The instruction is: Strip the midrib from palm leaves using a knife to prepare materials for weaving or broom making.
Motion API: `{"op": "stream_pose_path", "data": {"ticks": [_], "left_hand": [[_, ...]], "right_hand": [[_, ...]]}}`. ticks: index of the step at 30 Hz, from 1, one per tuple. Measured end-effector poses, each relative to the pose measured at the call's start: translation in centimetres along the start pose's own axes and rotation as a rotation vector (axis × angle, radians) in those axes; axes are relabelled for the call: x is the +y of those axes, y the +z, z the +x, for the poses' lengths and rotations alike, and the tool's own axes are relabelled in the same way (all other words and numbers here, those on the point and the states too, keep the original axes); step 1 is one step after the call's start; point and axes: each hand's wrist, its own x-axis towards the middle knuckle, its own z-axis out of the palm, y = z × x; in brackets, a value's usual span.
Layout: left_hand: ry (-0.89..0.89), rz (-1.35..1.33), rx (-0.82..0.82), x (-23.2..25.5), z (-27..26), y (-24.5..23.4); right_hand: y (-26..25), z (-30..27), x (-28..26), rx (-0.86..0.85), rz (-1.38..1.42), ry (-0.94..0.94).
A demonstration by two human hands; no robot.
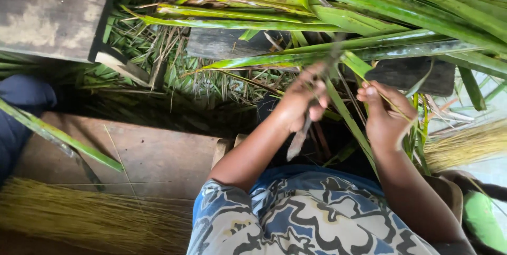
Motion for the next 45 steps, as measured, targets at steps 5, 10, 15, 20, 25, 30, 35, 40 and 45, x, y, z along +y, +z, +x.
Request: {"op": "stream_pose_path", "data": {"ticks": [5, 10, 15, 20, 25, 30, 35, 40, 45], "left_hand": [[-0.276, -0.061, -0.276, -1.6, -2.3, 1.9], [-0.304, -0.108, -0.362, -2.1, -1.7, 1.4], [-0.281, -0.096, -0.375, -2.8, -1.2, 0.7], [-0.208, -0.092, -0.302, -3.2, -1.0, 0.5], [-0.139, -0.019, -0.208, -3.1, -0.3, -0.3], [-0.081, 0.037, -0.110, -2.9, 0.6, -1.2], [0.023, 0.104, 0.148, -2.8, 2.8, -4.1], [0.038, 0.096, 0.184, 1.0, 1.4, -1.9], [-0.185, 0.040, 0.100, -1.8, 1.6, -3.1]], "right_hand": [[-0.3, 0.7, 0.5, -0.095, -0.079, -0.348], [-0.6, 0.7, 0.1, -0.072, -0.153, -0.438], [-1.5, 0.5, 1.7, -0.062, -0.146, -0.480], [-0.9, 0.3, 1.2, -0.075, -0.022, -0.448], [-0.6, -0.5, 1.0, -0.075, -0.023, -0.441], [-0.3, -1.4, 0.9, -0.078, -0.017, -0.411], [-0.3, -2.9, 1.9, -0.027, -0.021, -0.310], [-1.2, -2.0, 2.7, -0.010, -0.097, -0.232], [-2.1, 5.0, 2.4, -0.033, -0.137, -0.208]]}}
